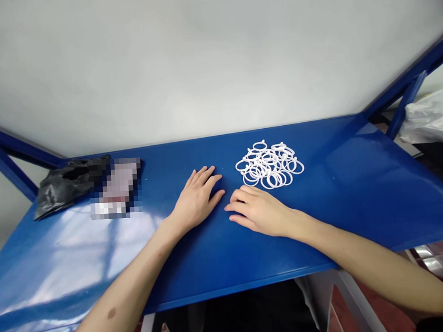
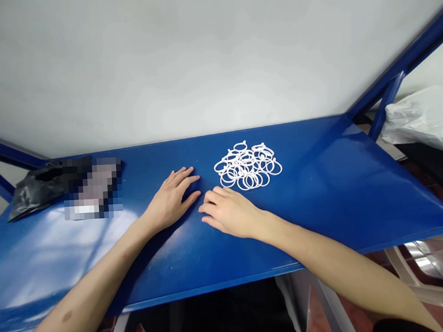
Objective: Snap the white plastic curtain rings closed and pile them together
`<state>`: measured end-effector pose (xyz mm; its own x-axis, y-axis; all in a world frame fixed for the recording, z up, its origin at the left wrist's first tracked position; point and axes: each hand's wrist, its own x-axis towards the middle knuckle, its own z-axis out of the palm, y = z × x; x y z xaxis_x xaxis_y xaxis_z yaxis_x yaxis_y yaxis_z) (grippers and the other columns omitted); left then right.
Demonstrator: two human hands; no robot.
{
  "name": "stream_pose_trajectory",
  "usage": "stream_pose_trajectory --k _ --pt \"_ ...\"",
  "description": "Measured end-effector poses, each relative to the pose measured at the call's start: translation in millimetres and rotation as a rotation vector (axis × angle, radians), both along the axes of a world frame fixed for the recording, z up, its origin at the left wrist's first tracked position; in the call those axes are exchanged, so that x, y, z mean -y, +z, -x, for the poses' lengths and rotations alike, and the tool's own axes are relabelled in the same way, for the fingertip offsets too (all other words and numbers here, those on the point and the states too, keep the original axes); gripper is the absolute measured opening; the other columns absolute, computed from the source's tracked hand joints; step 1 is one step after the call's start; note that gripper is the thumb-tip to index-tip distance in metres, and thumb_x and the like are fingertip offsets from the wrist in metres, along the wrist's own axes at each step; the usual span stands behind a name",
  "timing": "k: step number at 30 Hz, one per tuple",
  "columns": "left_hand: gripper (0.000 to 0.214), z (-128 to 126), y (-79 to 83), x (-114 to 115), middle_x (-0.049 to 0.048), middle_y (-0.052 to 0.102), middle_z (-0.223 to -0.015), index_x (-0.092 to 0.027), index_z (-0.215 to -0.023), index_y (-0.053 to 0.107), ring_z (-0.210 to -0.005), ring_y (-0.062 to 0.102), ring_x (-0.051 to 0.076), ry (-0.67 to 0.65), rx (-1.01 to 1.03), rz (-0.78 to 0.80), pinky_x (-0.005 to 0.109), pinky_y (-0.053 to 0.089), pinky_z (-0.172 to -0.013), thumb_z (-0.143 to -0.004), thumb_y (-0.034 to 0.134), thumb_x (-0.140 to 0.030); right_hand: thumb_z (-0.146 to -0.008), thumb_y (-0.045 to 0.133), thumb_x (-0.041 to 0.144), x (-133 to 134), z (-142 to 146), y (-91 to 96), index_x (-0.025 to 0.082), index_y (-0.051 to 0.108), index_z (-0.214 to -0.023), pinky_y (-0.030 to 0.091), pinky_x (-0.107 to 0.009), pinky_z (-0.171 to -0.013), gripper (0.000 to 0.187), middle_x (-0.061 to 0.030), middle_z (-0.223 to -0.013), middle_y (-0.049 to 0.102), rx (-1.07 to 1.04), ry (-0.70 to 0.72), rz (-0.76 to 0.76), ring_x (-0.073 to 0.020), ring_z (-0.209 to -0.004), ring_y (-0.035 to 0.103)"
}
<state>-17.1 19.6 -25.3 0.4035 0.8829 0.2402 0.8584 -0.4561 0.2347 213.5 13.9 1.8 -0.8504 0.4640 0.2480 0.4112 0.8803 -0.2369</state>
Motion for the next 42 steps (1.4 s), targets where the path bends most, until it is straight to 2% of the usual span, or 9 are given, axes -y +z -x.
stream_pose_trajectory --k 14,19,22,25,27,30,32,35,42 --pt "0.042 0 -0.3 0 0.0152 0.05 -0.153 -0.018 -0.136 0.057 -0.145 0.042 0.033 -0.003 -0.021 -0.01 0.058 0.034 -0.121 -0.1 0.053 -0.04 -0.102 0.056 0.031 0 0 1.3 0.014 0.07 -0.115 0.051 -0.036 -0.089 0.026 -0.0095 -0.104 0.067 0.019 -0.003 0.021 -0.0207 -0.094 0.058" --pt "0.042 0 1.6 -1 0.0155 0.05 -0.153 -0.018 -0.136 0.057 -0.145 0.043 0.033 -0.003 -0.024 -0.001 0.057 0.033 -0.121 -0.1 0.054 -0.04 -0.104 0.052 0.029 -3 -5 6.5 0.015 0.071 -0.105 0.051 -0.033 -0.084 0.024 -0.0067 -0.096 0.071 -0.013 0.012 -0.046 -0.0182 -0.089 0.063" --pt "0.042 0 3.7 0 0.0153 0.05 -0.152 -0.018 -0.135 0.058 -0.145 0.043 0.032 -0.003 -0.028 0.004 0.057 0.034 -0.121 -0.1 0.053 -0.041 -0.104 0.05 0.03 -9 -15 18.0 0.016 0.071 -0.091 0.048 -0.031 -0.076 0.029 -0.0049 -0.087 0.072 -0.034 -0.126 -0.219 -0.0173 -0.08 0.064" --pt "0.042 -1 4.9 0 0.0154 0.05 -0.152 -0.019 -0.135 0.057 -0.146 0.042 0.032 -0.003 -0.031 0.008 0.058 0.034 -0.121 -0.1 0.052 -0.041 -0.103 0.051 0.034 -15 -30 33.4 0.016 0.068 -0.08 0.044 -0.031 -0.068 0.034 -0.0052 -0.079 0.071 -0.031 -0.455 -0.361 -0.0177 -0.074 0.064" --pt "0.042 -1 4.7 -1 0.0158 0.05 -0.152 -0.018 -0.135 0.058 -0.146 0.042 0.033 -0.001 -0.035 0.008 0.058 0.034 -0.121 -0.101 0.052 -0.041 -0.101 0.055 0.041 -18 -38 41.5 0.017 0.066 -0.075 0.04 -0.03 -0.063 0.037 -0.0055 -0.076 0.071 0.024 -0.634 -0.33 -0.0183 -0.073 0.064" --pt "0.042 -1 3.7 -1 0.0158 0.051 -0.152 -0.018 -0.135 0.058 -0.145 0.043 0.034 0.002 -0.037 0.007 0.059 0.034 -0.121 -0.1 0.052 -0.042 -0.094 0.061 0.054 -18 -43 45.0 0.018 0.067 -0.074 0.033 -0.03 -0.055 0.042 -0.0068 -0.079 0.071 0.185 -0.742 -0.206 -0.0201 -0.071 0.064" --pt "0.042 -1 3.3 -1 0.0154 0.05 -0.153 -0.019 -0.135 0.058 -0.145 0.043 0.034 0.003 -0.029 0.009 0.06 0.034 -0.12 -0.1 0.052 -0.042 -0.091 0.063 0.056 -18 -42 42.2 0.017 0.069 -0.078 0.031 -0.029 -0.053 0.041 -0.0085 -0.087 0.072 0.294 -0.738 -0.147 -0.0207 -0.069 0.064" --pt "0.043 -1 3.7 -1 0.0153 0.05 -0.153 -0.019 -0.135 0.058 -0.146 0.042 0.034 0.006 -0.03 0.018 0.06 0.034 -0.121 -0.1 0.052 -0.043 -0.093 0.061 0.044 -16 -39 36.2 0.016 0.071 -0.087 0.03 -0.029 -0.05 0.031 -0.0098 -0.094 0.071 0.392 -0.709 -0.084 -0.0206 -0.067 0.065" --pt "0.043 -2 5.3 0 0.0159 0.05 -0.153 -0.017 -0.136 0.058 -0.146 0.042 0.033 0.005 -0.05 0.016 0.057 0.033 -0.122 -0.1 0.053 -0.041 -0.097 0.051 0.027 -9 -30 35.6 0.016 0.07 -0.092 0.032 -0.029 -0.051 0.022 -0.0094 -0.098 0.071 0.371 -0.618 -0.018 -0.0196 -0.068 0.066"
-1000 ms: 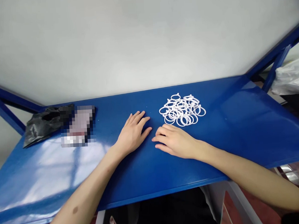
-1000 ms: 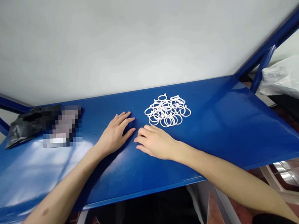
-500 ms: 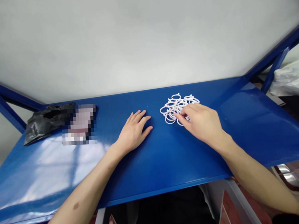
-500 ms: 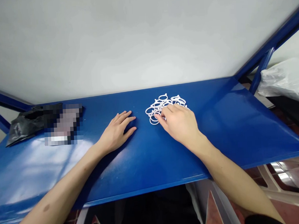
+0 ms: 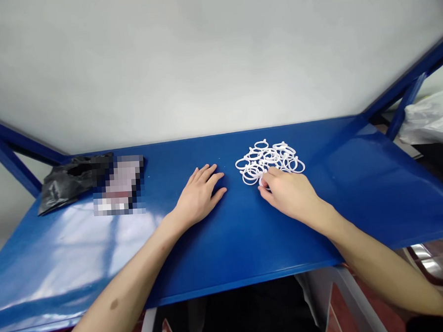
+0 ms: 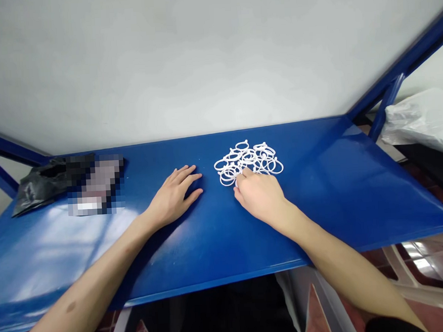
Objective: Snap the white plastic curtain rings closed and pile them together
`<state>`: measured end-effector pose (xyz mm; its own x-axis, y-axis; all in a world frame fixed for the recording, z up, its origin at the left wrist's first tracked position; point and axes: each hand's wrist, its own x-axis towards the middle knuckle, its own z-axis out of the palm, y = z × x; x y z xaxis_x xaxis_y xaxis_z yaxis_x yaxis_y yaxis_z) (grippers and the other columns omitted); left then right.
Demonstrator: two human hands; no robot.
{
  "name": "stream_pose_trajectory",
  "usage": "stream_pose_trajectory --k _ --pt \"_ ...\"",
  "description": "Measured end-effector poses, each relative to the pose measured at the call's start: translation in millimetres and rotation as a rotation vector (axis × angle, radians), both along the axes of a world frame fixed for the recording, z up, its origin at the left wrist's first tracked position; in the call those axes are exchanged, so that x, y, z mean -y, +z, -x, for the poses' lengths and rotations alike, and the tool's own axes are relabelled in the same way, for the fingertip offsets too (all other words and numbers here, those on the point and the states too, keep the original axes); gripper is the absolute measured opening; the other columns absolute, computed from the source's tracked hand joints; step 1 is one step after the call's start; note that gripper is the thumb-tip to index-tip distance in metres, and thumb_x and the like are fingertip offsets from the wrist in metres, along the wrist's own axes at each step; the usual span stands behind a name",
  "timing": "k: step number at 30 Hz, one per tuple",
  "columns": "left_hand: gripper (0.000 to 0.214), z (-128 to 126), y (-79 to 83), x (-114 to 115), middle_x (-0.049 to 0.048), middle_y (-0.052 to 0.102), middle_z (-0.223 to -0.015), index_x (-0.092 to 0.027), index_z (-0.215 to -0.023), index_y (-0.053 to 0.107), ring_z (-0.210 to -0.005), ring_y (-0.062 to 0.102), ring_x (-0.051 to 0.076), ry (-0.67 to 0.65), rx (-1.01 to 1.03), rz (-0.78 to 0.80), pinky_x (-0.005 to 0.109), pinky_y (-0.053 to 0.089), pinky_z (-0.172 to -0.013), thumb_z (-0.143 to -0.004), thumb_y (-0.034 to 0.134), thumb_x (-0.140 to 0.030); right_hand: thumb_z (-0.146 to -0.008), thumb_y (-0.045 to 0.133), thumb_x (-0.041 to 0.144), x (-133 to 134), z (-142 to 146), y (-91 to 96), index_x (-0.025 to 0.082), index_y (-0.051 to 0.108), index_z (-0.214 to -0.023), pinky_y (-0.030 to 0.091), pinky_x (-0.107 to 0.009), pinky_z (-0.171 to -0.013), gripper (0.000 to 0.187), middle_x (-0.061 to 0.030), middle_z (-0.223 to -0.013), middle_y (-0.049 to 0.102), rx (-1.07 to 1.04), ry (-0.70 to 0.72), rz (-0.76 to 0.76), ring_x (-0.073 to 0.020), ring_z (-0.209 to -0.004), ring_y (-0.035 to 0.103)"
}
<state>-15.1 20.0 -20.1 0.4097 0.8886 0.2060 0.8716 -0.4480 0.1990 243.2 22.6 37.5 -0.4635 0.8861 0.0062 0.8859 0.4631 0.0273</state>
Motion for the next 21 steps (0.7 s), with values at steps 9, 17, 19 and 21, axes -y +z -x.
stream_pose_trajectory --k 9,17,19,21 --pt "0.043 0 -1.4 0 0.0157 0.049 -0.153 -0.018 -0.135 0.058 -0.145 0.043 0.034 -0.004 0.016 -0.005 0.058 0.034 -0.121 -0.1 0.053 -0.041 -0.098 0.056 0.028 17 16 -12.8 0.016 0.069 -0.09 0.033 -0.028 -0.051 0.019 -0.0051 -0.09 0.067 -0.142 0.231 -0.005 -0.0141 -0.061 0.059" --pt "0.034 5 3.0 -1 0.0124 0.062 -0.14 -0.02 -0.127 0.063 -0.133 0.055 0.03 -0.021 0.084 -0.029 0.054 0.045 -0.112 -0.1 0.053 -0.038 -0.093 0.067 0.046 12 9 -7.7 0.019 0.07 -0.103 0.043 -0.028 -0.056 0.029 -0.0031 -0.099 0.065 -0.275 0.391 0.114 -0.0124 -0.065 0.06" --pt "0.031 5 4.7 -2 0.0113 0.066 -0.133 -0.02 -0.124 0.064 -0.126 0.059 0.029 -0.035 0.11 -0.047 0.052 0.05 -0.106 -0.1 0.053 -0.036 -0.091 0.071 0.046 7 1 -2.0 0.019 0.07 -0.107 0.046 -0.028 -0.059 0.031 -0.0041 -0.106 0.063 -0.28 0.388 0.123 -0.0135 -0.071 0.062" --pt "0.028 4 6.8 -2 0.0105 0.068 -0.129 -0.02 -0.122 0.064 -0.121 0.061 0.027 -0.06 0.132 -0.055 0.049 0.053 -0.102 -0.101 0.053 -0.035 -0.088 0.074 0.042 3 -4 0.6 0.021 0.071 -0.109 0.048 -0.028 -0.061 0.03 -0.0051 -0.112 0.062 -0.26 0.395 0.13 -0.0152 -0.077 0.063"
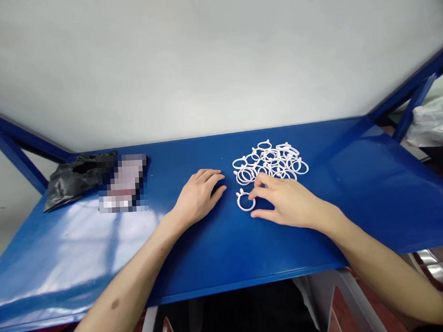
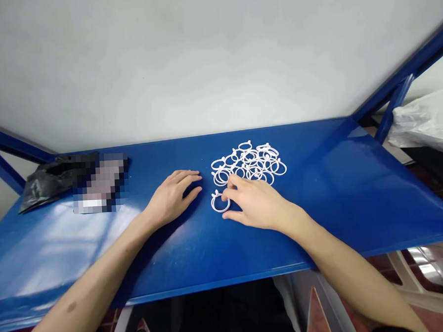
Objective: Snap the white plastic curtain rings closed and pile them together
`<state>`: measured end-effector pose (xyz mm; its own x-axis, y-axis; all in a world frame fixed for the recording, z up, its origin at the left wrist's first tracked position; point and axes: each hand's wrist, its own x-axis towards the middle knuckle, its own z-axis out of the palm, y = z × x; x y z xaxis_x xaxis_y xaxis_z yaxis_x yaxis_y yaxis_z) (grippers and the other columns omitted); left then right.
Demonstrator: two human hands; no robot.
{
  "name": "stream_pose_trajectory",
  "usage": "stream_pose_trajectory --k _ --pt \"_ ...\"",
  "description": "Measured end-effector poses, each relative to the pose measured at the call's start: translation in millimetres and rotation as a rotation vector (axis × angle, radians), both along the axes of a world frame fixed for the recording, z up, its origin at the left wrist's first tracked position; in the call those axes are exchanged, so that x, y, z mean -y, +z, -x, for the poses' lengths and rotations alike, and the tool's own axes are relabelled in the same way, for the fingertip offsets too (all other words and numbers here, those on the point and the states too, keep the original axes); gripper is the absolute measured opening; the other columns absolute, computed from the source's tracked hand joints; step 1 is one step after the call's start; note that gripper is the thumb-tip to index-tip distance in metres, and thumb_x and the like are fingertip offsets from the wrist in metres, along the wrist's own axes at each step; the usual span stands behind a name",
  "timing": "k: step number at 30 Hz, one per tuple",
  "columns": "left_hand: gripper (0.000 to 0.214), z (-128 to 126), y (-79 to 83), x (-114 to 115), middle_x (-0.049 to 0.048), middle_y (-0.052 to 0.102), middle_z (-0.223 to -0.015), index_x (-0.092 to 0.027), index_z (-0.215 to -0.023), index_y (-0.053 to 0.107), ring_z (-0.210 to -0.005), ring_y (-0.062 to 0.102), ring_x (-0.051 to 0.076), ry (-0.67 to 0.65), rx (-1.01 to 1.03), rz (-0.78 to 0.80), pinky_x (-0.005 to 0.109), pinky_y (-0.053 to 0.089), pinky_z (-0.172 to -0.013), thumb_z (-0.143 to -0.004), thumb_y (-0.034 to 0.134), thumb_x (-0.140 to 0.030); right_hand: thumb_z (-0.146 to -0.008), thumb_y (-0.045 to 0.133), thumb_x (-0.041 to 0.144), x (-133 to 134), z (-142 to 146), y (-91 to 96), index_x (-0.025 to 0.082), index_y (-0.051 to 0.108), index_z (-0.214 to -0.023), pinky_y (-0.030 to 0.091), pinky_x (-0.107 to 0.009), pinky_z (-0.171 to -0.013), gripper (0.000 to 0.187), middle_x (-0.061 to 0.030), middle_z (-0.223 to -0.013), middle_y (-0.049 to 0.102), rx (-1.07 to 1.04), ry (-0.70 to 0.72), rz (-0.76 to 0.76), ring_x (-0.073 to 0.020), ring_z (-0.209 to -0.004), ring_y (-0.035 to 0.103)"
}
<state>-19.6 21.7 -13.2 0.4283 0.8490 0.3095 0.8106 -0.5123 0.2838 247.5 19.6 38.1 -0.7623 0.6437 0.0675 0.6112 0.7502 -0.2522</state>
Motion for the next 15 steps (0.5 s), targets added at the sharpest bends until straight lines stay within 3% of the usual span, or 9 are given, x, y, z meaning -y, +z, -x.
stream_pose_trajectory --k 5,11,15 --pt "0.022 -6 12.0 8 0.0086 0.071 -0.119 -0.021 -0.115 0.066 -0.108 0.064 0.023 -0.092 0.09 -0.048 0.043 0.055 -0.094 -0.1 0.052 -0.029 -0.097 0.064 0.029 -5 3 -7.3 0.026 0.074 -0.101 0.046 -0.028 -0.063 0.011 -0.004 -0.11 0.06 0.016 0.057 0.017 -0.0132 -0.075 0.06" --pt "0.021 -16 25.2 23 0.0052 0.074 -0.109 -0.022 -0.107 0.067 -0.092 0.067 0.018 -0.358 0.055 -0.134 0.035 0.051 -0.081 -0.098 0.059 -0.04 -0.1 0.057 0.022 -3 14 -17.8 0.018 0.07 -0.1 0.051 -0.031 -0.073 0.014 -0.0065 -0.111 0.064 -0.045 0.1 -0.051 -0.018 -0.089 0.063" --pt "0.021 -19 18.8 24 0.0046 0.073 -0.103 -0.02 -0.101 0.064 -0.09 0.068 0.017 -0.393 -0.007 -0.093 0.033 0.051 -0.079 -0.104 0.049 -0.034 -0.105 0.046 0.02 -1 18 -25.0 0.016 0.067 -0.103 0.054 -0.035 -0.084 0.021 -0.008 -0.109 0.067 -0.121 0.145 -0.122 -0.0187 -0.095 0.064"
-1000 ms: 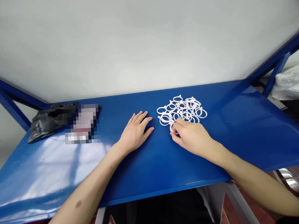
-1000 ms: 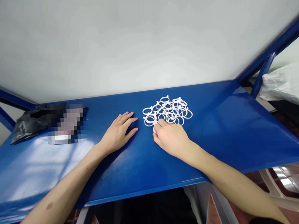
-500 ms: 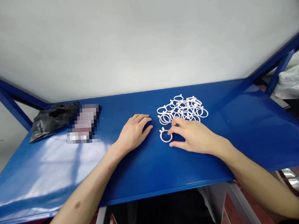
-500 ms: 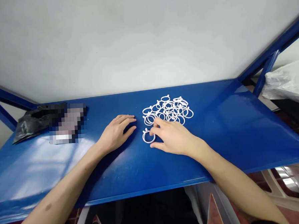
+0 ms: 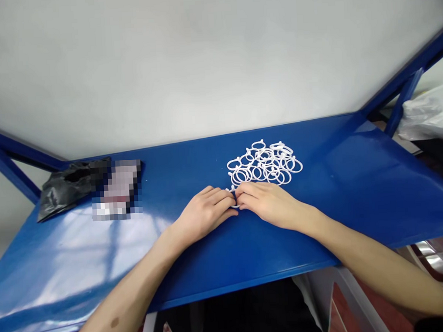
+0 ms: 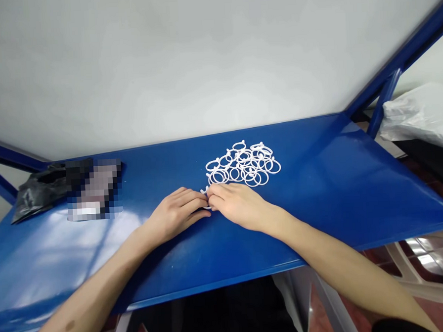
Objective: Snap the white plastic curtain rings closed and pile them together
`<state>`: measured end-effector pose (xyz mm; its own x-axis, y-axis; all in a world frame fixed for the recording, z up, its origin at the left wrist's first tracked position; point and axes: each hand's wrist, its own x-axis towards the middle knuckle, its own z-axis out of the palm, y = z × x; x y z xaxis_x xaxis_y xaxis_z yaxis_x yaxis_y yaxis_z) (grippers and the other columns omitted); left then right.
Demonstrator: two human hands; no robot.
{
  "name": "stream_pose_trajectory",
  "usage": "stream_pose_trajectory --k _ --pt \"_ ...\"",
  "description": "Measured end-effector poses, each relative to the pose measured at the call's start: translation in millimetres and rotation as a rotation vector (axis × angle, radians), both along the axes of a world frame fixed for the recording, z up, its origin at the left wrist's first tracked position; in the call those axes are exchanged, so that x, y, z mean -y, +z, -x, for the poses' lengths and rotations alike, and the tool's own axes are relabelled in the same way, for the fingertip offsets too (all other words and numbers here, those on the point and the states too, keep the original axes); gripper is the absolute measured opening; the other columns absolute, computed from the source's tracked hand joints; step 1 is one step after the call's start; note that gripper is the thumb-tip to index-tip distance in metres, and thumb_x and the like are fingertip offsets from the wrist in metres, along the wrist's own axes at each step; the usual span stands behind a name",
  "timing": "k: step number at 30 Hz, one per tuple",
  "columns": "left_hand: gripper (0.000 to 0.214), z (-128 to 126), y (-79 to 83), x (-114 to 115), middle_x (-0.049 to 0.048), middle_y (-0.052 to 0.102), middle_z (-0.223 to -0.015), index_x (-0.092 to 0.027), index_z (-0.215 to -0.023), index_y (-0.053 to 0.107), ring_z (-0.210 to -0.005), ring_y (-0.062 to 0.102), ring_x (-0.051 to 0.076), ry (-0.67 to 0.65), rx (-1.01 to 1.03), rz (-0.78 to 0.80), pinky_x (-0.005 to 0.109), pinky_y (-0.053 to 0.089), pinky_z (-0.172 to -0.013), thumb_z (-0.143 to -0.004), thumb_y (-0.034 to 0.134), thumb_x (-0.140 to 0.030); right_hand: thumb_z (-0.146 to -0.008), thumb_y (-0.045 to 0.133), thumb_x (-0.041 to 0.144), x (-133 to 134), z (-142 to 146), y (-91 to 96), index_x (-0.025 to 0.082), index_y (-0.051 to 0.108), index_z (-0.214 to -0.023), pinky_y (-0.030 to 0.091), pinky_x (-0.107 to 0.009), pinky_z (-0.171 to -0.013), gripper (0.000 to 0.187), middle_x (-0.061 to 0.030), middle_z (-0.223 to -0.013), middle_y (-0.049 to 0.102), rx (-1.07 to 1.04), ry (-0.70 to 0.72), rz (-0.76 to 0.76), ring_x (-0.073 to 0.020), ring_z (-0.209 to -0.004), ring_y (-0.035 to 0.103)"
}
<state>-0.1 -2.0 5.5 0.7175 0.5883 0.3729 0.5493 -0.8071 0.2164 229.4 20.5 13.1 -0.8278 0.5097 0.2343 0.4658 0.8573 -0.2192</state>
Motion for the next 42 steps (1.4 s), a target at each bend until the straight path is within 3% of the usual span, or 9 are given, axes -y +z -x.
stream_pose_trajectory --k 4,8,13,17,20,26,33,38,42 --pt "0.023 1 -4.0 0 0.0046 0.071 -0.097 -0.018 -0.095 0.063 -0.084 0.067 0.016 0.035 0.019 0.071 0.029 0.054 -0.076 -0.105 0.044 -0.025 -0.106 0.04 0.018 0 2 -3.5 0.016 0.066 -0.101 0.056 -0.034 -0.082 0.026 -0.007 -0.1 0.069 -0.006 0.015 -0.038 -0.0181 -0.091 0.064" --pt "0.021 4 0.3 1 0.0046 0.071 -0.11 -0.019 -0.099 0.062 -0.094 0.069 0.014 0.05 0.088 0.09 0.026 0.056 -0.081 -0.105 0.042 -0.02 -0.107 0.039 0.019 -1 2 1.0 0.016 0.066 -0.107 0.057 -0.034 -0.082 0.027 -0.0088 -0.108 0.069 0.0 0.01 -0.051 -0.0192 -0.098 0.065" --pt "0.013 6 -0.1 -1 0.004 0.07 -0.117 -0.021 -0.105 0.061 -0.105 0.07 0.014 -0.002 0.141 0.052 0.026 0.058 -0.09 -0.104 0.048 -0.021 -0.106 0.036 0.014 -2 1 6.0 0.016 0.067 -0.109 0.057 -0.031 -0.08 0.032 -0.0066 -0.104 0.071 0.018 0.054 -0.117 -0.018 -0.095 0.064" --pt "0.012 7 -6.9 -3 0.0043 0.07 -0.114 -0.021 -0.108 0.06 -0.104 0.07 0.014 0.008 0.152 0.077 0.024 0.058 -0.089 -0.103 0.049 -0.021 -0.106 0.036 0.013 0 3 1.9 0.014 0.068 -0.104 0.056 -0.033 -0.081 0.032 -0.008 -0.1 0.071 0.028 0.047 -0.231 -0.0185 -0.091 0.064" --pt "0.012 8 -8.2 -4 0.0043 0.07 -0.11 -0.02 -0.107 0.06 -0.099 0.07 0.014 0.006 0.152 0.083 0.025 0.058 -0.088 -0.103 0.049 -0.023 -0.105 0.039 0.012 1 6 -3.1 0.012 0.067 -0.101 0.055 -0.032 -0.078 0.028 -0.0087 -0.097 0.069 0.039 0.035 -0.236 -0.0184 -0.087 0.061" --pt "0.021 6 0.7 -4 0.0033 0.069 -0.091 -0.017 -0.09 0.059 -0.083 0.068 0.014 -0.021 0.009 0.017 0.028 0.059 -0.076 -0.105 0.046 -0.024 -0.104 0.04 0.012 3 9 -10.5 0.013 0.066 -0.097 0.051 -0.031 -0.068 0.026 -0.0078 -0.092 0.065 0.096 0.032 -0.209 -0.0207 -0.09 0.054" --pt "0.019 3 0.8 -4 0.0037 0.069 -0.098 -0.017 -0.096 0.06 -0.097 0.07 0.017 -0.019 -0.01 -0.137 0.033 0.06 -0.091 -0.105 0.044 -0.019 -0.102 0.04 0.007 4 9 -8.3 0.011 0.068 -0.094 0.049 -0.031 -0.067 0.03 -0.0087 -0.09 0.064 0.036 0.004 -0.291 -0.0206 -0.088 0.052" --pt "0.021 1 6.4 -3 0.0034 0.067 -0.091 -0.016 -0.091 0.059 -0.087 0.067 0.016 -0.025 -0.029 -0.192 0.032 0.059 -0.085 -0.105 0.043 -0.019 -0.103 0.042 0.008 5 10 -6.8 0.012 0.068 -0.088 0.047 -0.03 -0.063 0.03 -0.0064 -0.082 0.063 -0.047 -0.013 -0.365 -0.0186 -0.08 0.053" --pt "0.036 -10 7.5 -1 0.0002 0.057 -0.072 -0.018 -0.074 0.052 -0.064 0.054 0.013 0.067 -0.06 -0.246 0.027 0.052 -0.062 -0.107 0.036 -0.021 -0.103 0.043 0.009 7 10 -6.6 0.012 0.068 -0.084 0.047 -0.029 -0.061 0.031 -0.0069 -0.081 0.064 -0.092 -0.02 -0.377 -0.0182 -0.079 0.054"
